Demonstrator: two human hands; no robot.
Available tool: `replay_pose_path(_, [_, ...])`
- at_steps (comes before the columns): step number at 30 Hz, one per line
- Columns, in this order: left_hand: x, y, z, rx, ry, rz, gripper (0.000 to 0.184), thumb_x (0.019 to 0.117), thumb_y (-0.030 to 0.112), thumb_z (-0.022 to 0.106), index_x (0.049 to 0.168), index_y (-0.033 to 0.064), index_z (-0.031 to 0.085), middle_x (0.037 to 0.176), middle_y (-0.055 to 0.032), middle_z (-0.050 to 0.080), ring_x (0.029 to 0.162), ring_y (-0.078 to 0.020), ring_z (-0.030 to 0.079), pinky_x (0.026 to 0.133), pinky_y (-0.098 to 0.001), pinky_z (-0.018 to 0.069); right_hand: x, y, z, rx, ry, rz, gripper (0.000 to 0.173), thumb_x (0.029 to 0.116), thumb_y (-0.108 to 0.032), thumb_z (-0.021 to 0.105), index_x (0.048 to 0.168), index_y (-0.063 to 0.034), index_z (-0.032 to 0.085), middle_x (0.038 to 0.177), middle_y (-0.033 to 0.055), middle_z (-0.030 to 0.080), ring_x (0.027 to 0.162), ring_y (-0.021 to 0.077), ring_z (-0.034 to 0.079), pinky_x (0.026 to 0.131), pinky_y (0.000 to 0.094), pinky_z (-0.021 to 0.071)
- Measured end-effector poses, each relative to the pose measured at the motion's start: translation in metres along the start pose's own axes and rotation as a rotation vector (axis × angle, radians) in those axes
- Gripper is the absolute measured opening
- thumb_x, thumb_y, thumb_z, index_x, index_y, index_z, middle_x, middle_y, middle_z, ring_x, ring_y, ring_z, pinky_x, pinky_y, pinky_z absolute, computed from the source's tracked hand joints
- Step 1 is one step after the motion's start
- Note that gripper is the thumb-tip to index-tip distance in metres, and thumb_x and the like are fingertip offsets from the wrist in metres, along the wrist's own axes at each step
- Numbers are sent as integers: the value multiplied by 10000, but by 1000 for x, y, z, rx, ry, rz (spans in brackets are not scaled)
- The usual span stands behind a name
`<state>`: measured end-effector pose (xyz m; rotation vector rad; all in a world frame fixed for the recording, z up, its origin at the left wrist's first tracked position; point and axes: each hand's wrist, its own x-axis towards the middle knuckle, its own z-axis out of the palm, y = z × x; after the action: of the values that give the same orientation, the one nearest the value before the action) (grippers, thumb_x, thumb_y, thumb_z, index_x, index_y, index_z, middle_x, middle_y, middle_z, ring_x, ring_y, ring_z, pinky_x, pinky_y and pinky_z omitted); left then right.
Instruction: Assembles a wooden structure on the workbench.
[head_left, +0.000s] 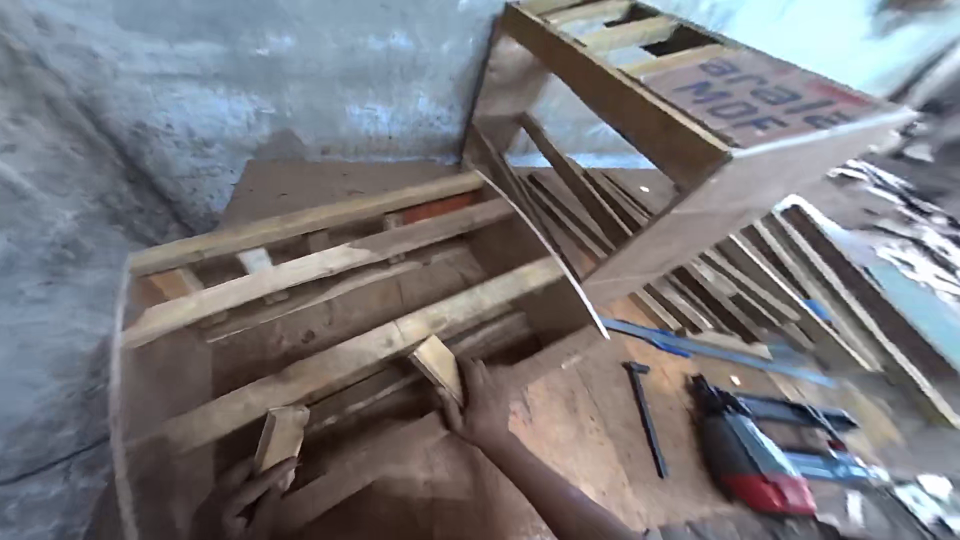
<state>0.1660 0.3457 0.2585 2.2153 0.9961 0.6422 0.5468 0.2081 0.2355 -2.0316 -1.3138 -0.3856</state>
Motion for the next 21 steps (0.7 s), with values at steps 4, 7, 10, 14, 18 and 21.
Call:
replay_pose_path(4, [39,3,8,142,-42,12,273,971,249,622,1193,271,780,1155,-91,698,951,-171,685,805,-386,599,52,6,8,116,-125,3,647,960,-548,546,1326,-21,631,1144,164,709,918,316,730,712,523,607])
replay_pose_path(7, [60,4,20,209,-23,13,280,988,303,608,1219,287,764,1173,-82,701,992,-204,686,843,-445,590,86,19,9,165,-260,13,608,981,-476,588,1383,-20,582,1252,189,671,1023,357,710,806,560,592])
replay_pose_path(10, [74,9,40,156,79,40,280,1005,292,608,1241,260,755,1217,-85,705,1061,-206,686,913,-434,580,112,30,12,73,-333,-32,604,1021,-447,553,1454,-28,523,1357,203,623,1251,359,618,1031,533,518])
replay_pose_path(14, [67,29,58,72,349,276,284,1016,272,593,1216,163,762,1279,-166,655,1171,-264,635,1003,-444,533,111,16,2,97,-66,47,589,975,-293,661,1459,6,510,1359,235,601,1285,391,577,1058,543,498])
replay_pose_path(18, [8,59,84,-68,310,405,258,960,188,624,1167,150,774,1295,-197,648,1146,-281,661,971,-461,575,42,-4,-18,309,43,371,588,1008,-297,632,1492,-9,466,1379,243,579,1266,388,583,1076,556,484])
replay_pose_path(21, [-25,82,144,-159,69,151,376,1013,250,593,1380,211,665,1367,-58,643,1138,-148,667,932,-356,597,-29,40,-23,126,-141,437,606,998,-316,626,1497,-12,468,1384,250,573,1294,425,552,1065,596,475])
